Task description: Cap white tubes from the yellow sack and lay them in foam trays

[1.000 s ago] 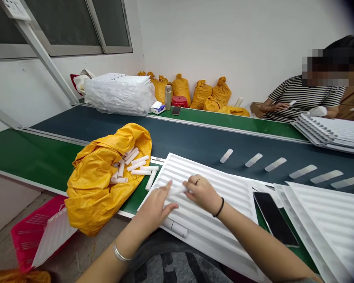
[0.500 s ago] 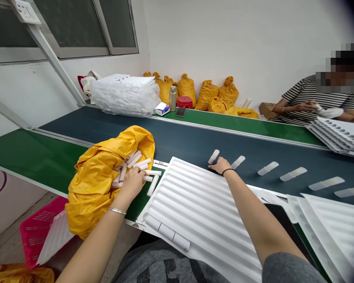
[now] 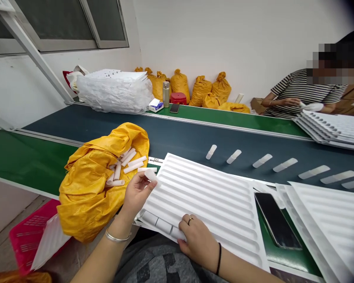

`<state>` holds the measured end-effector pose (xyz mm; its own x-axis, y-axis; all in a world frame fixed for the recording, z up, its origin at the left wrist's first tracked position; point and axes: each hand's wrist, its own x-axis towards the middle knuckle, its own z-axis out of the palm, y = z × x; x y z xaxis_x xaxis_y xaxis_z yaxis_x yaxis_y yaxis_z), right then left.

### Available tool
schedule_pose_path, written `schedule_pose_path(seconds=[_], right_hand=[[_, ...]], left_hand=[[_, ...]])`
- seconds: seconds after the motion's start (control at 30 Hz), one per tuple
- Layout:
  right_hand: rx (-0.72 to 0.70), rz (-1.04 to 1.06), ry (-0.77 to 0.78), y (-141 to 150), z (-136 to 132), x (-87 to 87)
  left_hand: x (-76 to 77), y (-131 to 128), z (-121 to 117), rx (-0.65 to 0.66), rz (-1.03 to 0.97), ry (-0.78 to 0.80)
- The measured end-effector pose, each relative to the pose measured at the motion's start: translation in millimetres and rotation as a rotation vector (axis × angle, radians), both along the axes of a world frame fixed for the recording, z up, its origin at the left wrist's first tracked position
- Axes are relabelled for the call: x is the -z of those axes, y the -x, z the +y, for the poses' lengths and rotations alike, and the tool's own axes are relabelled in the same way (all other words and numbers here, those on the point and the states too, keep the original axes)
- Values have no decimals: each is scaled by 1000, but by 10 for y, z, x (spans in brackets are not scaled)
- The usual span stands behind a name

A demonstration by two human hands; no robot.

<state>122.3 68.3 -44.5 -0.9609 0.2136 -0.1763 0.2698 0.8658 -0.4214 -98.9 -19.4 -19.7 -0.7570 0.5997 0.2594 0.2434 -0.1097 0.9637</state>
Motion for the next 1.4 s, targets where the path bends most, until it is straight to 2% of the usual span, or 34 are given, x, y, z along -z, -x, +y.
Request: schedule_pose_path(seconds=[0.07,0.13,0.23,0.3,0.33,0.37,0.43,0.53,0.63,0.7,0.77,0.93,1.13,1.4], right_hand=[[61,80,46,-2,57,-53],[169,200,181,35,173,-149],[314,340,620,158,417,-347],[327,413,940,249,570,-495],[311,455,1036,286,632,-567],[291,506,1067,312,683,-635],[242,618,950,331,753,-754],[58,706,602,303,818,-866],[-136,710,382,276,868,-895],[-168,716,318,278,896,-884],[-154,700,282,287,916,-867],[-93,674,258,305,939,-843],[-67,626,324,360,908,-832],[-80,743,360,389,828,-839]], left_hand=[[-45,-100,3,31,-175,-75],[-111,-188,3,75,-391,-151],[-191,-300,9,136,-596,-190],[-211,-358,15,163,-661,-202],[-216,-379,14,170,-661,-198],[-220,-394,9,172,-633,-184],[-245,-405,-14,145,-500,-114],[-340,-391,-70,88,-198,66],[-463,-372,-119,185,37,239],[-517,-368,-142,271,140,298],[-537,-375,-160,289,247,311],[-517,-428,-183,200,498,227],[-496,-479,-162,123,662,119],[-516,-492,-169,7,837,66]])
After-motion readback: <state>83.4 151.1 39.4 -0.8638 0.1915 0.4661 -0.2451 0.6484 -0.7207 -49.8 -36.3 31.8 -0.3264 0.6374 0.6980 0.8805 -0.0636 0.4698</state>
